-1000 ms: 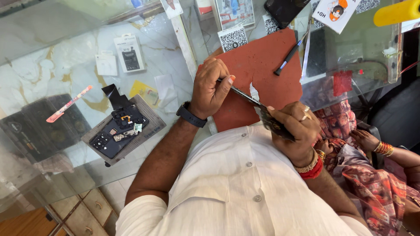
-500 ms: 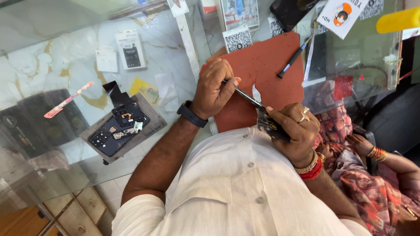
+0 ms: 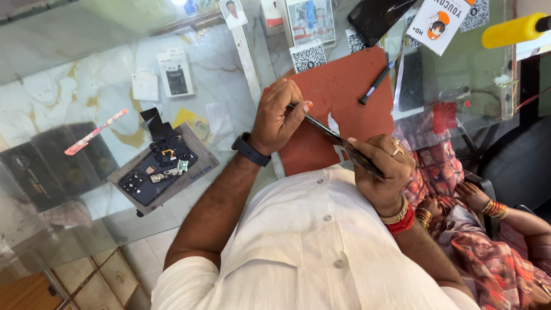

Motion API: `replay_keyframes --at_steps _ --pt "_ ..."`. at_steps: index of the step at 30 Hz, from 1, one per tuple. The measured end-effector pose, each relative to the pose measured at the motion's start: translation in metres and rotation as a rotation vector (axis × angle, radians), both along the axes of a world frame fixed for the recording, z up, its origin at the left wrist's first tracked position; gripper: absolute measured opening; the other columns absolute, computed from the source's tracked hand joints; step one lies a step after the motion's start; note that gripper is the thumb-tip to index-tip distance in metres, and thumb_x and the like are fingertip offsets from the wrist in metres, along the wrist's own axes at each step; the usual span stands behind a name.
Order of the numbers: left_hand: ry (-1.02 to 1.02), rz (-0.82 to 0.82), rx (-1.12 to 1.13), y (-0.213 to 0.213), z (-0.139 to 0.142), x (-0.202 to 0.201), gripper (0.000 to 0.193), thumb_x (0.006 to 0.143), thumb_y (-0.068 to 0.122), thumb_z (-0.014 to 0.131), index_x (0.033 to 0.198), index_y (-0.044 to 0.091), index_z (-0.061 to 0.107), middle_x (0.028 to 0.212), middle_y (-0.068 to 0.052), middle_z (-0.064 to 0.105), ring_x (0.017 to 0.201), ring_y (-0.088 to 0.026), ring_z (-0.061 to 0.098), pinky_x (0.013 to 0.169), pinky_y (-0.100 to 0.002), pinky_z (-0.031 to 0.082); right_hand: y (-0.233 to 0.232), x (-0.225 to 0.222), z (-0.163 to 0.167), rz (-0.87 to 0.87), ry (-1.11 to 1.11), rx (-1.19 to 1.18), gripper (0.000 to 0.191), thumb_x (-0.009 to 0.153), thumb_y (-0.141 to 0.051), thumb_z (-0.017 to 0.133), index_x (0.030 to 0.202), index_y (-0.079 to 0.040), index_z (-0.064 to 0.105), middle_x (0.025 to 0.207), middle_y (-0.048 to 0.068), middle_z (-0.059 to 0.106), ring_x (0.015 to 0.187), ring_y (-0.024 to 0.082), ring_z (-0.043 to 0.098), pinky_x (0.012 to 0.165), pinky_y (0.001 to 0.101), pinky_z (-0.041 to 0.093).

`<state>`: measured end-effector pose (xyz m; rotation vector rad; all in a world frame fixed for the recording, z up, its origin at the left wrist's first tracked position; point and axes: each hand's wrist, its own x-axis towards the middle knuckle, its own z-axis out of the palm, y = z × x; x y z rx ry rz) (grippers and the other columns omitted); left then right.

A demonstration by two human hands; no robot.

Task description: The person uses a prying tool and a screwdriver to open a smartphone, separate the screen assembly from the chassis, and remove the back cover. They then use a screwdriver to unscrew internal components and disconnect ribbon cables inside the phone.

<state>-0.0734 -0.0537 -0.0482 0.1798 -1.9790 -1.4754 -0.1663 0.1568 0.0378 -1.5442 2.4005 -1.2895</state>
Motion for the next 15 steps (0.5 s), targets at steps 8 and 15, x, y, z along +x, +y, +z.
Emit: replay_keyframes --at_steps 8,15 --pt "-0.001 -0.026 0.042 0.003 -0.005 0.001 0.029 0.103 0.014 0.068 0.083 0.007 0.048 0.077 -0.004 0.05 0.073 -0.021 0.05 0.074 -0.037 0.041 0.008 -0.006 -0.006 0.082 -0.013 -0.012 0.037 0.068 0.006 0.077 0.104 0.0 0.077 0.079 0.009 0.061 0.075 0.024 0.064 0.069 0.0363 0.05" --pt "0.011 -0.032 0.018 -0.001 -0.005 0.002 0.029 0.105 0.016 0.067 0.085 0.007 0.047 0.078 -0.005 0.049 0.075 -0.021 0.048 0.077 -0.037 0.042 0.0 -0.007 -0.009 0.118 0.025 -0.085 0.028 0.074 0.005 0.084 0.1 0.0 0.077 0.079 0.007 0.059 0.075 0.024 0.063 0.068 0.0356 0.051"
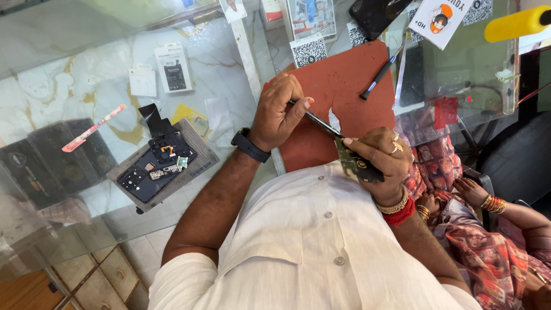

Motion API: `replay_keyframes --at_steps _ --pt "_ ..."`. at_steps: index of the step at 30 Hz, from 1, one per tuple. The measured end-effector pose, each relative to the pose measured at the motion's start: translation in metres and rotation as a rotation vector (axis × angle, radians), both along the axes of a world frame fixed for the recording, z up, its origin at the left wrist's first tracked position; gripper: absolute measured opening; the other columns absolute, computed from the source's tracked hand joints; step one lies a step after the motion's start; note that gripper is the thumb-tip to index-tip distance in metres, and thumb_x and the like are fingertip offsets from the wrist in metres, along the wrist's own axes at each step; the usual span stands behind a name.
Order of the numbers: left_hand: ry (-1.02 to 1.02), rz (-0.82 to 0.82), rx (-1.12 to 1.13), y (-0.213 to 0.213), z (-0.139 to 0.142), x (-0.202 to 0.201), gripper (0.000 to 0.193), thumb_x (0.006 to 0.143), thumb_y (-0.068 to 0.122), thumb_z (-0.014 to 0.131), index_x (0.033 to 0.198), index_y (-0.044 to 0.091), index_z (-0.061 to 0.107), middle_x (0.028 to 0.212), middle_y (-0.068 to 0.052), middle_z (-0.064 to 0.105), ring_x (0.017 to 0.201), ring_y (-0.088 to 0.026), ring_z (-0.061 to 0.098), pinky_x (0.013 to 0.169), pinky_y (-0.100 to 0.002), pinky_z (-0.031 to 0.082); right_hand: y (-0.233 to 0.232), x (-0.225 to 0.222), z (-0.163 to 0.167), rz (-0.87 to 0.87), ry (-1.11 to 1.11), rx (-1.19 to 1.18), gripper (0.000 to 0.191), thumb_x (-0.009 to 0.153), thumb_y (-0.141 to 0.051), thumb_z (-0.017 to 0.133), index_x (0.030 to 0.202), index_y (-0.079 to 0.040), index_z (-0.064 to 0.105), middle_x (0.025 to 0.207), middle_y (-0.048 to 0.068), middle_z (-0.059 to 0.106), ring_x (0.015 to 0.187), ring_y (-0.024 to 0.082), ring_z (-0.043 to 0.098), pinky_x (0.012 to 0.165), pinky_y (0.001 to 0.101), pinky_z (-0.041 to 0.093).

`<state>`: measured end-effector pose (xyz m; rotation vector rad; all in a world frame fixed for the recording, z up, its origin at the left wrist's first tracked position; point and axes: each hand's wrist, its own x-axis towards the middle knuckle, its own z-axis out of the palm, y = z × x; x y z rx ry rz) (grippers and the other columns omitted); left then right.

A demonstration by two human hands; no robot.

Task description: The person uses a prying tool and a screwdriver to open a smartphone, separate the screen assembly from the chassis, and remove the back cover. They then use a screwdriver to unscrew internal components and disconnect ribbon cables inside the phone.

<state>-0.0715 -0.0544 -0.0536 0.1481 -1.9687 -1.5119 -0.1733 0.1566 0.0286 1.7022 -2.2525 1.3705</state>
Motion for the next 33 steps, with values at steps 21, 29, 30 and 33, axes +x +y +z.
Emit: replay_keyframes --at_steps 21,29,30,33 --pt "-0.005 0.002 -0.003 0.008 0.0 -0.002 0.03 0.106 0.019 0.066 0.085 0.008 0.048 0.078 -0.003 0.05 0.074 -0.02 0.049 0.075 -0.036 0.043 0.013 -0.004 -0.008 -0.034 -0.086 -0.049 0.028 0.072 0.005 0.079 0.1 0.002 0.074 0.077 0.008 0.06 0.071 0.023 0.063 0.066 0.0346 0.051" --pt "0.008 0.0 -0.004 0.01 0.003 -0.002 0.03 0.106 0.02 0.067 0.085 0.008 0.049 0.077 -0.003 0.05 0.074 -0.019 0.051 0.074 -0.036 0.043 0.012 0.008 -0.004 -0.162 -0.114 0.043 0.025 0.083 0.008 0.083 0.105 -0.002 0.077 0.08 0.008 0.06 0.069 0.019 0.062 0.062 0.0318 0.046" --pt "0.004 0.003 -0.007 0.009 0.003 -0.002 0.03 0.106 0.02 0.067 0.085 0.008 0.049 0.077 -0.003 0.05 0.074 -0.02 0.051 0.074 -0.036 0.043 0.011 0.009 -0.003 -0.162 -0.091 0.054 0.026 0.082 0.008 0.083 0.105 -0.002 0.077 0.078 0.008 0.058 0.069 0.02 0.06 0.063 0.0329 0.045" --pt "0.005 0.005 -0.017 0.007 0.004 -0.002 0.03 0.105 0.02 0.067 0.085 0.008 0.049 0.078 -0.004 0.051 0.074 -0.02 0.051 0.075 -0.036 0.042 0.004 0.011 0.0 -0.159 -0.062 0.07 0.027 0.08 0.008 0.084 0.104 -0.003 0.077 0.075 0.007 0.055 0.069 0.02 0.058 0.062 0.0339 0.044"
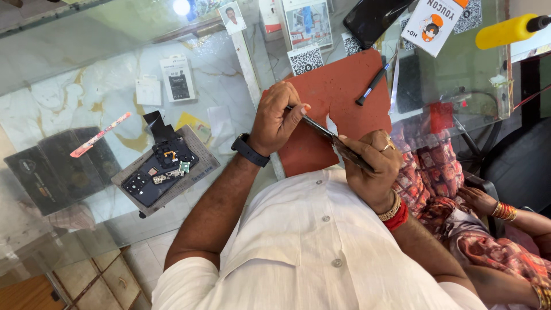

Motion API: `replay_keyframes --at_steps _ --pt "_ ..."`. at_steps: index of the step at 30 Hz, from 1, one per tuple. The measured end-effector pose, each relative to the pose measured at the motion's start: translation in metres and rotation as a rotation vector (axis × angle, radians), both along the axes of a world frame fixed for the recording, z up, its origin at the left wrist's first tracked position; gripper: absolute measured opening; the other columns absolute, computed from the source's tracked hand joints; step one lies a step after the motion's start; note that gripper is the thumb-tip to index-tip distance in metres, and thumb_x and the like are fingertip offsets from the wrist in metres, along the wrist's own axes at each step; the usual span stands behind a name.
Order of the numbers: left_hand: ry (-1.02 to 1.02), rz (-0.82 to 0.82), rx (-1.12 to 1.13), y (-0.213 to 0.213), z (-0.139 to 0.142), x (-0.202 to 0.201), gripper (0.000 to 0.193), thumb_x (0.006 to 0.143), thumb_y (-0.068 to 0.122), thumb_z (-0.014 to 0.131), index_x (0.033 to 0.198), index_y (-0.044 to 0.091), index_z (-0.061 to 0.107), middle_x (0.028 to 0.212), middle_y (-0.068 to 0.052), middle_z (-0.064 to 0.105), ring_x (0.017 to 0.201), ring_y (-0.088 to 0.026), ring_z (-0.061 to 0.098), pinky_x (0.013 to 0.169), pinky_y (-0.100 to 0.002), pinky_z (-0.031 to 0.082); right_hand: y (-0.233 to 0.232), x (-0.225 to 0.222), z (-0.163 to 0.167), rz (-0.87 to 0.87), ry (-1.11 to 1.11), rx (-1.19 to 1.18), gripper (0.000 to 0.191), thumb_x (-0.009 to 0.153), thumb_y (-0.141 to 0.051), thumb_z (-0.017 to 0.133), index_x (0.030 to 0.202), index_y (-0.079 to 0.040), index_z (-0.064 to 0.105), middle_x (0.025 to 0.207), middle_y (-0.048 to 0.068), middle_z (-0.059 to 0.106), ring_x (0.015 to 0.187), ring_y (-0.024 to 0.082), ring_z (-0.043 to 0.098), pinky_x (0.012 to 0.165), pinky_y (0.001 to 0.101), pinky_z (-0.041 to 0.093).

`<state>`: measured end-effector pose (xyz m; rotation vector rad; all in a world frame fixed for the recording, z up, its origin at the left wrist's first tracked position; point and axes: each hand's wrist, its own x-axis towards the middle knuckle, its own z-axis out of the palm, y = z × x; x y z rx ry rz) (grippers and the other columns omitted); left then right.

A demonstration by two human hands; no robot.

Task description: The person uses a prying tool and a screwdriver to open a smartphone, separate the screen assembly from the chassis, and remove the back cover. They then use a screwdriver to unscrew internal components and disconnect ribbon cables inside the phone.

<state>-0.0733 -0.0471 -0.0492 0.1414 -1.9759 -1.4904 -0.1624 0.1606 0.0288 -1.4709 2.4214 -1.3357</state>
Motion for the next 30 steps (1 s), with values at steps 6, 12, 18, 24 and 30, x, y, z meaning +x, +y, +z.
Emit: replay_keyframes --at_steps 6,12,18,24,30 --pt "-0.02 0.005 -0.009 -0.004 0.001 0.003 0.031 0.105 0.021 0.068 0.085 0.007 0.048 0.078 -0.005 0.05 0.075 -0.022 0.049 0.075 -0.037 0.041 -0.013 0.0 0.005 0.062 -0.026 0.032 0.034 0.073 0.01 0.081 0.104 -0.003 0.077 0.072 0.006 0.052 0.067 0.019 0.057 0.061 0.0345 0.041" --pt "-0.007 0.008 -0.002 -0.007 0.002 0.001 0.033 0.105 0.022 0.068 0.084 0.006 0.048 0.079 -0.005 0.049 0.076 -0.023 0.048 0.075 -0.038 0.04 -0.022 -0.002 0.009 0.065 -0.056 0.047 0.029 0.077 0.009 0.082 0.103 -0.003 0.077 0.072 0.007 0.053 0.066 0.019 0.057 0.061 0.034 0.041" --pt "-0.012 0.018 -0.001 -0.007 0.002 0.003 0.034 0.105 0.023 0.068 0.083 0.007 0.048 0.079 -0.005 0.048 0.075 -0.023 0.047 0.075 -0.038 0.04 -0.032 0.001 0.01 0.06 -0.093 0.045 0.025 0.081 0.008 0.082 0.103 -0.002 0.077 0.073 0.007 0.054 0.066 0.019 0.058 0.061 0.033 0.042" --pt "-0.014 0.033 -0.013 -0.008 0.003 0.005 0.035 0.105 0.024 0.067 0.082 0.007 0.047 0.078 -0.005 0.048 0.075 -0.023 0.046 0.074 -0.038 0.039 -0.043 0.004 0.014 0.052 -0.128 0.073 0.022 0.083 0.01 0.079 0.102 -0.001 0.077 0.074 0.008 0.058 0.066 0.017 0.059 0.061 0.0302 0.043" --pt "-0.016 0.051 -0.036 -0.009 0.006 0.007 0.034 0.106 0.024 0.064 0.083 0.006 0.046 0.078 -0.006 0.047 0.075 -0.025 0.046 0.076 -0.04 0.04 -0.051 0.008 0.018 0.047 -0.138 0.075 0.02 0.084 0.009 0.081 0.102 0.0 0.078 0.073 0.008 0.059 0.064 0.017 0.058 0.06 0.0301 0.043"
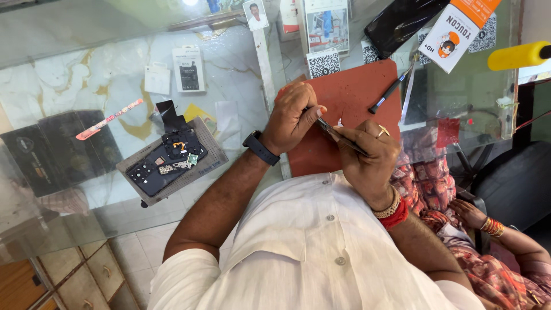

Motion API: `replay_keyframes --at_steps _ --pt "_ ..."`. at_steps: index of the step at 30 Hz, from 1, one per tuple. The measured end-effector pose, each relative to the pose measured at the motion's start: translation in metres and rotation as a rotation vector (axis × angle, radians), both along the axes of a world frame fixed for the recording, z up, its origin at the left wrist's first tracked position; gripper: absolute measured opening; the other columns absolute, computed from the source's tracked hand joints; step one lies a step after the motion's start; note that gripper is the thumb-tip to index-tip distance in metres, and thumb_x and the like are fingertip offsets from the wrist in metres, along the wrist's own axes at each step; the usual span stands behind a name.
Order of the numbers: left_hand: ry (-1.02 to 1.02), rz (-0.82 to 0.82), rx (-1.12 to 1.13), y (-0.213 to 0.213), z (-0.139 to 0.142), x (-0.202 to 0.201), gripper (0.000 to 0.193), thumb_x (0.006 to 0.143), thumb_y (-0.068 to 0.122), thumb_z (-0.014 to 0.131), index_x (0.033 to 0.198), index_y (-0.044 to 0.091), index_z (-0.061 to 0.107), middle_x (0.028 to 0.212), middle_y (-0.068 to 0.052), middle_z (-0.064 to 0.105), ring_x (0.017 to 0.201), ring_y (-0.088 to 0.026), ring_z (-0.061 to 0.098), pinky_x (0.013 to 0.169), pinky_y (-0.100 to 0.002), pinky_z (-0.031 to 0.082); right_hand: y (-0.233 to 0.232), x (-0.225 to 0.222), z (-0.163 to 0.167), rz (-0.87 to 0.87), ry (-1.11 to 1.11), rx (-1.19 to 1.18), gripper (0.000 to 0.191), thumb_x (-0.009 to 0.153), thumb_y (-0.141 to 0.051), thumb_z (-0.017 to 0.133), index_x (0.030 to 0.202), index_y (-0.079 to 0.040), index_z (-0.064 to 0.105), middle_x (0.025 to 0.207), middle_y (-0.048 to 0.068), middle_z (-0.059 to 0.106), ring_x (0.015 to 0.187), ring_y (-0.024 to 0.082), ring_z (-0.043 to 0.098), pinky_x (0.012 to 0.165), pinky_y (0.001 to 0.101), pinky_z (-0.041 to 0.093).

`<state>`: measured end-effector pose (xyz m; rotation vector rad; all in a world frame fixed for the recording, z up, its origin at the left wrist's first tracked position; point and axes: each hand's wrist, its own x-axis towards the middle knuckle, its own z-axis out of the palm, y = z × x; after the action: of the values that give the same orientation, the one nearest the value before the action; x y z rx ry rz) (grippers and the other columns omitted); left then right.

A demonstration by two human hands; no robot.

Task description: The person uses a prying tool and a screwdriver to open a smartphone, separate the screen assembly from the chassis, and remove the back cover. They then use a screwdriver to unscrew internal components and disconnect ribbon cables inside the phone.

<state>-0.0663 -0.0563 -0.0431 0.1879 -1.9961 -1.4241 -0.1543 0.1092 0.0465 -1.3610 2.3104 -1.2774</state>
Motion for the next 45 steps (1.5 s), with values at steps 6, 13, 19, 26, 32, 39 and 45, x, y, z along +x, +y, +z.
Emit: replay_keyframes --at_steps 6,13,19,26,32,39,45 --pt "-0.003 -0.005 0.019 0.0 0.001 0.002 0.034 0.106 0.023 0.063 0.083 0.005 0.046 0.078 -0.007 0.047 0.075 -0.026 0.047 0.076 -0.04 0.04 -0.008 0.002 0.003 0.021 0.01 0.003 0.021 0.084 0.01 0.08 0.102 0.0 0.077 0.075 0.008 0.06 0.066 0.017 0.059 0.061 0.0304 0.045" --pt "0.014 -0.006 0.04 0.0 0.005 0.003 0.033 0.107 0.024 0.061 0.084 0.005 0.047 0.079 -0.007 0.05 0.076 -0.026 0.049 0.078 -0.039 0.042 -0.018 0.005 0.009 0.039 0.014 0.011 0.021 0.084 0.01 0.079 0.102 -0.001 0.078 0.075 0.009 0.061 0.067 0.018 0.059 0.061 0.0314 0.046" --pt "0.055 -0.052 0.122 -0.001 0.014 0.011 0.052 0.114 0.044 0.035 0.092 0.005 0.062 0.083 -0.006 0.059 0.081 -0.023 0.055 0.085 -0.037 0.044 -0.023 0.007 0.012 0.045 0.006 -0.008 0.019 0.085 0.008 0.08 0.101 -0.002 0.077 0.074 0.008 0.061 0.065 0.017 0.058 0.059 0.0308 0.045" --pt "0.048 -0.083 0.142 -0.003 0.023 0.017 0.085 0.109 0.067 0.013 0.096 0.004 0.068 0.082 -0.006 0.063 0.08 -0.023 0.057 0.086 -0.037 0.045 -0.027 0.011 0.011 0.049 0.061 0.015 0.02 0.084 0.007 0.078 0.101 -0.004 0.077 0.072 0.008 0.058 0.062 0.018 0.056 0.057 0.0325 0.043" --pt "0.052 -0.052 0.089 -0.003 0.021 0.016 0.097 0.1 0.08 0.008 0.096 0.004 0.067 0.085 -0.007 0.064 0.085 -0.025 0.059 0.085 -0.038 0.046 -0.03 0.011 0.011 0.052 0.139 0.044 0.014 0.085 0.004 0.078 0.097 -0.003 0.077 0.073 0.011 0.058 0.062 0.024 0.057 0.057 0.0367 0.041" --pt "0.026 -0.036 0.028 -0.007 0.037 0.023 0.094 0.099 0.083 0.014 0.097 0.004 0.065 0.092 -0.009 0.062 0.092 -0.029 0.062 0.091 -0.042 0.047 -0.042 0.019 0.02 0.071 0.178 0.02 0.008 0.086 -0.001 0.076 0.094 -0.003 0.075 0.077 0.012 0.059 0.066 0.028 0.059 0.06 0.0395 0.044" --pt "0.059 -0.058 0.067 -0.006 0.055 0.03 0.084 0.103 0.078 0.025 0.1 0.004 0.063 0.096 -0.009 0.062 0.095 -0.029 0.06 0.092 -0.04 0.047 -0.042 0.022 0.018 0.063 0.205 0.033 0.006 0.085 -0.003 0.076 0.092 -0.004 0.074 0.076 0.011 0.059 0.067 0.029 0.06 0.061 0.0404 0.046"
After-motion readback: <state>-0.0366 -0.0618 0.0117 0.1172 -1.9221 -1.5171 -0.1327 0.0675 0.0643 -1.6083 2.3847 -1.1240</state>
